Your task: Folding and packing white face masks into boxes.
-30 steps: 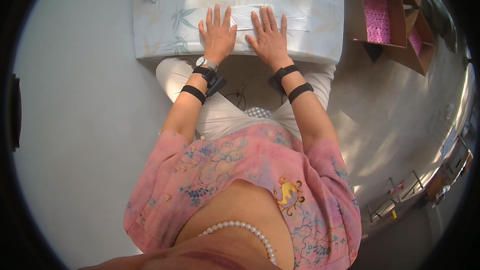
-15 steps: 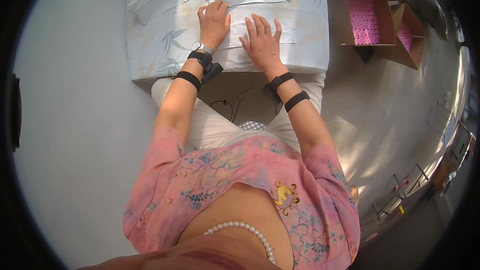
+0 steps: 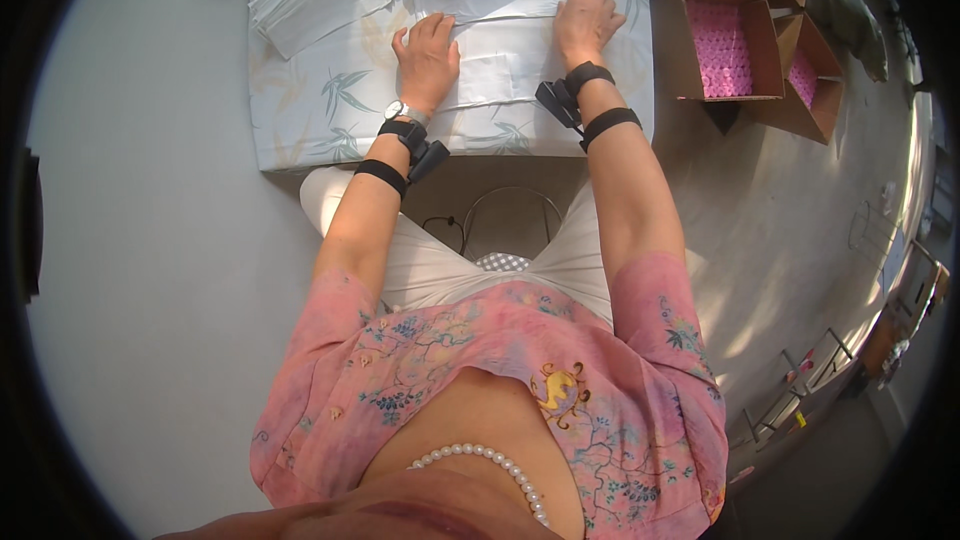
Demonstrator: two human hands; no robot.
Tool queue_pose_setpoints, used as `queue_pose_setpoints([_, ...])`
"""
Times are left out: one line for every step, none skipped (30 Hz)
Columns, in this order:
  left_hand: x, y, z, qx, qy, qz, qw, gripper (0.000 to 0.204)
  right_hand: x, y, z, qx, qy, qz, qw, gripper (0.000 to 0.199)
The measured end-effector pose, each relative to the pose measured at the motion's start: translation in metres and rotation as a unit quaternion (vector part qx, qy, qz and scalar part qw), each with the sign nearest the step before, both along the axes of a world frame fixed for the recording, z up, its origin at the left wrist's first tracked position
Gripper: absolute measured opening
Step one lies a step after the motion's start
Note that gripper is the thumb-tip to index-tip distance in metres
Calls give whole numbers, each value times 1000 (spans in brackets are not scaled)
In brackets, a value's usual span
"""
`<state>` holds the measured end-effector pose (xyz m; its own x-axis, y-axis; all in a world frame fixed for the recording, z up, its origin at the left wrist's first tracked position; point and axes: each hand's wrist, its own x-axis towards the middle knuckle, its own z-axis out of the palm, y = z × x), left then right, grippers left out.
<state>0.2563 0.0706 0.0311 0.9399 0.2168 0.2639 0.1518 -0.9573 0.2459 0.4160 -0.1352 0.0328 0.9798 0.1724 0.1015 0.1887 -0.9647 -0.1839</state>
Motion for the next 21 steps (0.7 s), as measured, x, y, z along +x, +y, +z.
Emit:
queue_pose_setpoints([0,0,-1,-8,2,0,1000,45,0,1,-1,2,15,-2,1000,26])
queue_pose_setpoints([-1,-1,-1,-8,1,0,1000,45,0,1,-1,1,15,-1,1000,26])
queue_pose_setpoints([-1,-2,-2,-6,0,4,1000,45,-1,2,-3,5,16,-3,1000,26])
queue_pose_setpoints([0,-3,-2,-3,-2,7,1000,45,-2,2,-4,9,17,-5,1000,26])
queue_pose_setpoints([0,-3,-3,-4,-3,7,1000,45,-1,2,-4,9,15,-4,1000,26])
queue_pose_setpoints([0,-3,-3,-3,-3,8,1000,45,-2,3,-4,14,23,-9,1000,25])
queue_pose_setpoints([-1,-3,-4,-3,-2,10,1000,44,-2,4,-4,18,30,-13,999,24])
queue_pose_setpoints([0,-3,-4,-3,-2,11,1000,44,-3,5,-4,18,30,-12,999,24])
queue_pose_setpoints([0,-3,-5,-4,-2,12,1000,45,-5,5,-4,28,9,-20,999,23])
queue_pose_setpoints([0,-4,-5,-5,-1,13,1000,45,-6,5,-5,38,-13,-28,999,22])
queue_pose_setpoints([0,-4,-5,-5,-1,13,1000,45,-6,6,-4,38,-13,-28,999,22])
queue_pose_setpoints([0,-4,-6,-6,-4,14,1000,45,-5,6,-4,36,-4,-23,999,21])
queue_pose_setpoints([0,-4,-6,-7,-8,14,1000,45,-4,6,-4,34,5,-19,999,20])
queue_pose_setpoints([1,-4,-6,-8,-8,14,1000,45,-4,6,-4,34,5,-19,999,20])
queue_pose_setpoints([0,-5,-6,-10,-9,14,1000,45,-5,6,-5,37,5,-20,999,20])
queue_pose_setpoints([0,-5,-7,-12,-9,14,1000,44,-6,6,-6,40,6,-20,999,20])
queue_pose_setpoints([0,-6,-7,-12,-8,14,1000,44,-6,6,-6,40,6,-20,999,20])
queue_pose_setpoints([0,-6,-8,-12,-7,15,1000,44,-7,6,-6,53,2,-23,998,19])
queue_pose_setpoints([-1,-5,-8,-12,-6,16,1000,44,-9,7,-6,65,-3,-26,998,18])
queue_pose_setpoints([-2,-5,-9,-12,-5,16,1000,44,-10,7,-6,65,-2,-25,998,18])
queue_pose_setpoints([-1,-5,-9,-11,-2,16,1000,44,-10,7,-6,69,-9,-22,997,17])
